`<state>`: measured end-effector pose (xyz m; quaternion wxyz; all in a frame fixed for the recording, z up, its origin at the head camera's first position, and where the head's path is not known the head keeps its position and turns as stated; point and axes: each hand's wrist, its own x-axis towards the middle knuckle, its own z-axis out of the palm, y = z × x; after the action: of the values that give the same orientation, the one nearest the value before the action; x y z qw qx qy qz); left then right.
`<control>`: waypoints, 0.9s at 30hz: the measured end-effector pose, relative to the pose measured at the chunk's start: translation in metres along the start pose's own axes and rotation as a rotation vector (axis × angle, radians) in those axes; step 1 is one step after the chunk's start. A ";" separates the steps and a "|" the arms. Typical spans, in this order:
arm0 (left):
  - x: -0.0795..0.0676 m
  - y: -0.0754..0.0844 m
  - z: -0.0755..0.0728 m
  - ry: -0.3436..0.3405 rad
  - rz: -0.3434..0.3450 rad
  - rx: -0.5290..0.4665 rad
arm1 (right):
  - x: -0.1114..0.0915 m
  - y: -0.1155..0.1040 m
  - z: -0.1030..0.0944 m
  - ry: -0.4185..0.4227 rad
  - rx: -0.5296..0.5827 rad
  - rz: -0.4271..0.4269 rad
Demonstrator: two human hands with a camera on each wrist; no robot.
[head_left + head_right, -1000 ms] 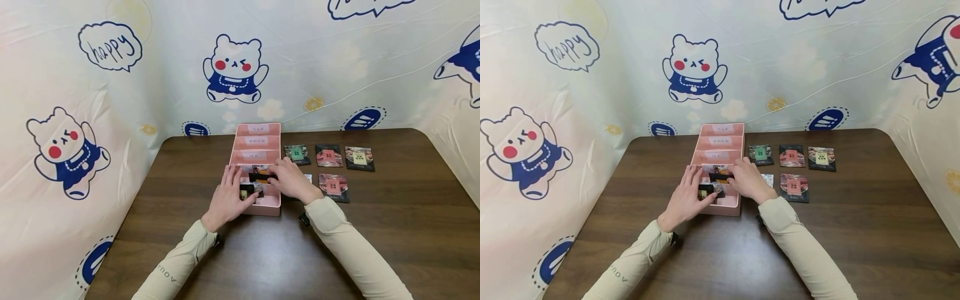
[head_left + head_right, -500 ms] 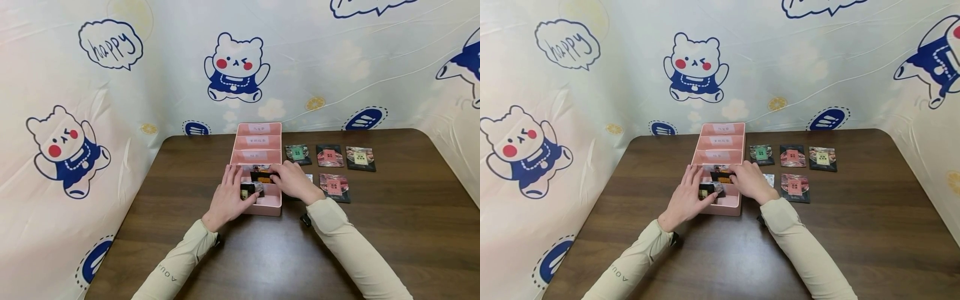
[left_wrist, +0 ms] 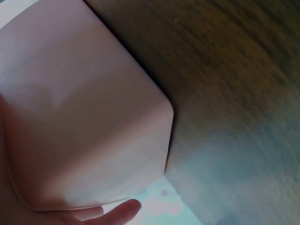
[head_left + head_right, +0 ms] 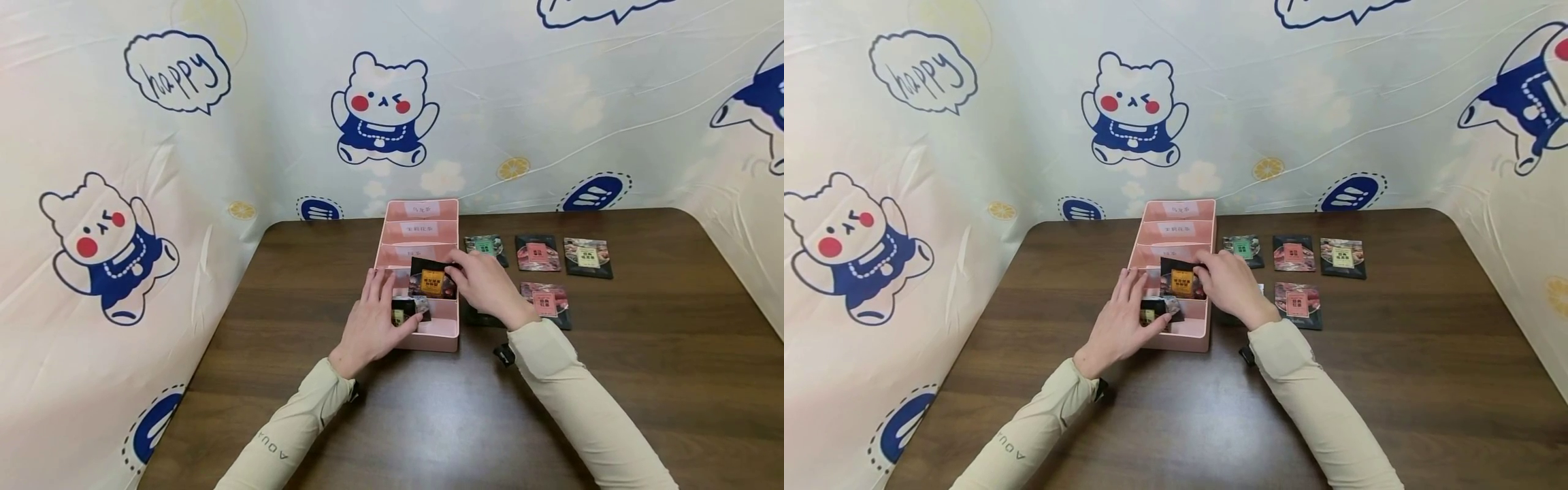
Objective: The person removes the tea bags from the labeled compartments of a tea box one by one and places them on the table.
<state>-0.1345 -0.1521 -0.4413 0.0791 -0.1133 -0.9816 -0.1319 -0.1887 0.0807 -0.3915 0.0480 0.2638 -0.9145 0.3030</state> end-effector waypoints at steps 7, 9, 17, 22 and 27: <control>0.000 -0.001 0.000 -0.007 0.001 0.006 | 0.001 -0.001 -0.005 0.025 0.096 0.023; 0.000 -0.001 0.000 -0.009 0.001 0.007 | 0.001 0.000 -0.006 0.045 0.126 0.033; 0.000 -0.001 -0.001 -0.012 -0.003 0.003 | 0.000 0.008 -0.015 0.099 0.282 0.094; 0.001 0.000 -0.001 -0.016 -0.003 0.003 | -0.007 0.025 -0.024 0.146 0.318 0.129; 0.002 0.000 0.001 -0.005 0.002 0.004 | -0.023 0.053 -0.040 0.176 0.259 0.169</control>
<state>-0.1362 -0.1516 -0.4416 0.0771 -0.1146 -0.9819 -0.1293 -0.1991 0.1505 -0.3929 0.0680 0.1622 -0.8790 0.4432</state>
